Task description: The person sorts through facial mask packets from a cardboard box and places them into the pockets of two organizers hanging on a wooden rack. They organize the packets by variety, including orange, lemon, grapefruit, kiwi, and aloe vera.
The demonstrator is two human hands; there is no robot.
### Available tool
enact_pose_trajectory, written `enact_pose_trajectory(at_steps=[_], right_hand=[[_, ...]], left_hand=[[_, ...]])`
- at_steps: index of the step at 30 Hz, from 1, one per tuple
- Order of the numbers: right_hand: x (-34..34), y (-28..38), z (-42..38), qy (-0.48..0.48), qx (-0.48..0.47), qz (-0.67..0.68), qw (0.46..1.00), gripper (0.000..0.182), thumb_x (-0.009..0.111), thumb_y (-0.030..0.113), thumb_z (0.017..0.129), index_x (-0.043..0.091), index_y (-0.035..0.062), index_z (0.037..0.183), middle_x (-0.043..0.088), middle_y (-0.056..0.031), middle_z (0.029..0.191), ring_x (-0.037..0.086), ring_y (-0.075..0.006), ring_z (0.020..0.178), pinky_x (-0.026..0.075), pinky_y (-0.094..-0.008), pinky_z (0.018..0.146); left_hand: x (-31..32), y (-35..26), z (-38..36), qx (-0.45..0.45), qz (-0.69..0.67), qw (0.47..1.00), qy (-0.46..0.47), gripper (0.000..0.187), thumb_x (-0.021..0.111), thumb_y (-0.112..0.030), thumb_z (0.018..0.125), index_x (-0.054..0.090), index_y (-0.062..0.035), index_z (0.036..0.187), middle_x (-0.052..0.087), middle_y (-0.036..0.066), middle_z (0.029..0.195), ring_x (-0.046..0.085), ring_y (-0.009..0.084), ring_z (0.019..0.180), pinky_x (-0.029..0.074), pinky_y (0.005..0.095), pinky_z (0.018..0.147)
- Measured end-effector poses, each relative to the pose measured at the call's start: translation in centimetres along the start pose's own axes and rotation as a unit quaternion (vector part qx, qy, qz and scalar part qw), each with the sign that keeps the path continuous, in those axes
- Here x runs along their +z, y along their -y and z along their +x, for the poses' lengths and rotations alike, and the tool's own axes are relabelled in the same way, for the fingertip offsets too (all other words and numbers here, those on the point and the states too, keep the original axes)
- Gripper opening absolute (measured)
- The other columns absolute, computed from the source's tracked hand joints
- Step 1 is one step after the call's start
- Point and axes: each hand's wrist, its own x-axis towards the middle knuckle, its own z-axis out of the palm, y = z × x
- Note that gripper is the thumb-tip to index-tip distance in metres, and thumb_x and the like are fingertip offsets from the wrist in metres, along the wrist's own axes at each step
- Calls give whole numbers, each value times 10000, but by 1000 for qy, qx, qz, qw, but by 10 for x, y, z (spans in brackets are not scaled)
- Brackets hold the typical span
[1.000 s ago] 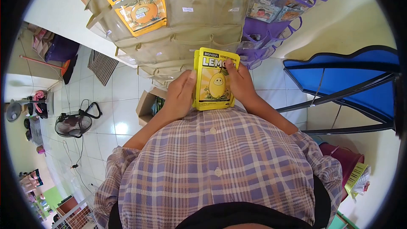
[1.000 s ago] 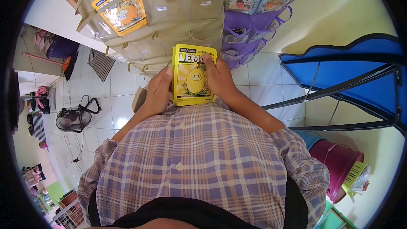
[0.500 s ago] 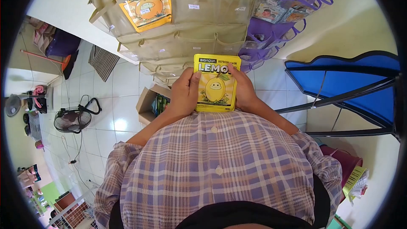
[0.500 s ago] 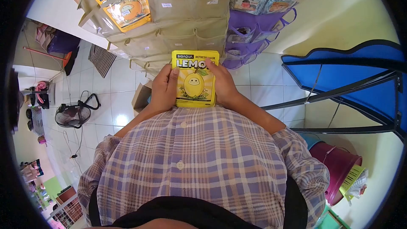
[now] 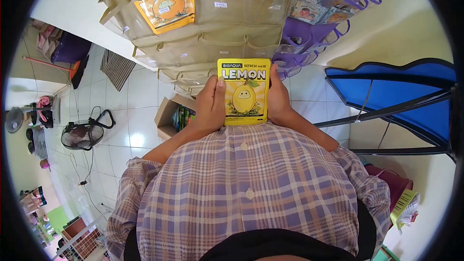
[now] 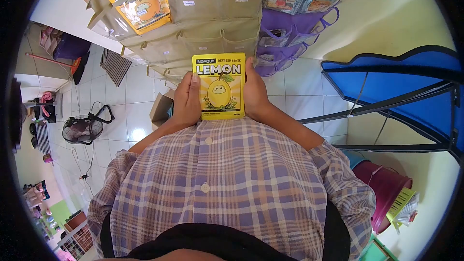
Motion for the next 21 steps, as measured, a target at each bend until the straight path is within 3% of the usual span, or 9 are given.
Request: enact_pose_trajectory(at_steps=[1, 2, 4, 9, 13, 16, 18, 19, 21], right_hand=[[-4, -2, 1, 1, 0, 0, 1000, 658, 194, 522, 1038, 532, -4, 1241, 632, -141, 1184, 647, -222, 1026, 520, -328, 908], [-12, -7, 2, 15, -26, -34, 999, 618, 226, 493, 1045, 547, -5, 1219, 644, -130, 1146, 647, -202, 1000, 519, -315, 891], [-19, -13, -1, 30, -52, -68, 996, 579, 258, 465, 1053, 562, -6, 1196, 657, -119, 1108, 648, -183, 974, 518, -301, 874], [-25, -24, -2, 3, -160, -211, 964, 337, 432, 278, 1049, 589, -15, 1097, 655, -70, 938, 581, -87, 812, 490, -253, 754], [-30, -27, 3, -31, -207, -348, 914, 344, 447, 285, 1044, 590, -28, 1068, 652, -69, 903, 557, -73, 779, 479, -256, 726], [-30, -33, -6, -19, -168, -303, 938, 351, 467, 301, 1030, 565, -31, 1088, 662, -115, 868, 611, -137, 769, 489, -307, 714], [-28, -29, -20, -3, -175, -493, 852, 346, 465, 295, 1019, 516, -27, 1137, 665, -205, 864, 670, -292, 781, 501, -398, 712], [-27, -24, -20, -1, -180, -494, 851, 346, 465, 295, 1019, 516, -27, 1137, 665, -205, 864, 670, -292, 781, 501, -398, 712], [-25, -17, -20, 27, -166, -589, 790, 341, 461, 273, 1006, 462, -22, 1177, 646, -289, 891, 652, -440, 826, 497, -480, 715]], left_hand=[[-1, -4, 0, -21, 30, 999, 10, 293, 387, -231, 1055, 512, -7, 913, 551, 60, 756, 468, 88, 707, 424, 274, 651], [0, -3, 0, -20, 31, 999, 9, 293, 387, -231, 1055, 512, -7, 913, 551, 60, 756, 468, 88, 707, 424, 274, 651], [2, 3, 0, 4, 79, 997, -18, 316, 397, -275, 1040, 505, -13, 901, 552, 189, 670, 540, 317, 585, 419, 393, 570], [-2, 11, -1, 0, 70, 998, -4, 319, 422, -274, 1032, 480, -14, 857, 532, 194, 640, 525, 344, 562, 401, 419, 545], [-3, 5, -3, -6, 96, 995, 1, 297, 434, -266, 1024, 472, -18, 866, 557, 219, 663, 559, 403, 598, 411, 461, 554], [-8, -3, -7, -4, 196, 981, 4, 253, 428, -249, 1020, 470, -23, 913, 584, 246, 700, 581, 459, 658, 426, 508, 576], [-13, -7, -8, -13, 220, 975, 18, 242, 429, -246, 1017, 464, -24, 929, 592, 253, 715, 582, 476, 679, 430, 524, 585], [-15, -8, -8, -25, 242, 969, 35, 232, 430, -244, 1014, 458, -25, 944, 600, 260, 730, 584, 492, 699, 434, 540, 594], [-20, -9, -11, -18, 223, 974, 47, 235, 433, -248, 1012, 462, -21, 961, 604, 259, 742, 586, 490, 707, 441, 536, 602]])
